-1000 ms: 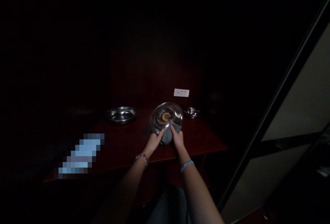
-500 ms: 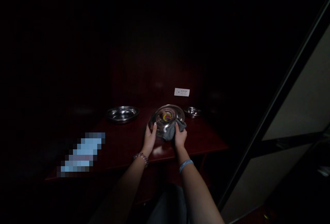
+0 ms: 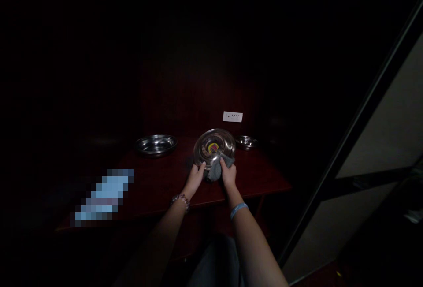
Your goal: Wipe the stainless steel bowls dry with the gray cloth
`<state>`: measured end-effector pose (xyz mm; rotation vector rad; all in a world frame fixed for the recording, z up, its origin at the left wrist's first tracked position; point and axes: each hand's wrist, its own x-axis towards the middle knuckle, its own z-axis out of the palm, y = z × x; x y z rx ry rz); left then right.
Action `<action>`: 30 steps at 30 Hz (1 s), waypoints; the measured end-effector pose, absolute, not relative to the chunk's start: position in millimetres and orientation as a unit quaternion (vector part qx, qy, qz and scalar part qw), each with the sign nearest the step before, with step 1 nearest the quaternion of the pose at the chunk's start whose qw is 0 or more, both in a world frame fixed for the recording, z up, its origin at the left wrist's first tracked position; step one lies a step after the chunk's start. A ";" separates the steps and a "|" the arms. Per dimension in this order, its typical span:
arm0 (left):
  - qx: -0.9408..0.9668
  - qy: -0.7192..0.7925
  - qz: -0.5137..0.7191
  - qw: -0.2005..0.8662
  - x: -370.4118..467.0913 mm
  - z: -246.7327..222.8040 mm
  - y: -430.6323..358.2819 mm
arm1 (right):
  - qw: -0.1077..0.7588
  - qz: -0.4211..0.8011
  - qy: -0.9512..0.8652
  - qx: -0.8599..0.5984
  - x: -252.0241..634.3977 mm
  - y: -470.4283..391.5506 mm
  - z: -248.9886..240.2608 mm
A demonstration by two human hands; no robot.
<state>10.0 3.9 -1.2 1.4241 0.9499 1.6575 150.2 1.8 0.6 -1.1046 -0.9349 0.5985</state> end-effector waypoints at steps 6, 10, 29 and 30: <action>0.498 0.355 0.711 0.347 6.2 17.4 -13.1 | 0.740 0.273 -0.402 -0.465 147.5 -1.7 6.0; 0.492 0.338 0.723 0.348 6.9 21.6 -19.4 | 0.741 0.274 -0.398 -0.467 148.7 -1.5 5.1; 0.514 0.387 0.679 0.354 6.8 4.8 -2.4 | 0.746 0.289 -0.383 -0.462 151.0 4.9 -0.7; 0.502 0.388 0.693 0.344 6.1 7.5 -5.1 | 0.746 0.287 -0.383 -0.464 150.6 4.0 0.2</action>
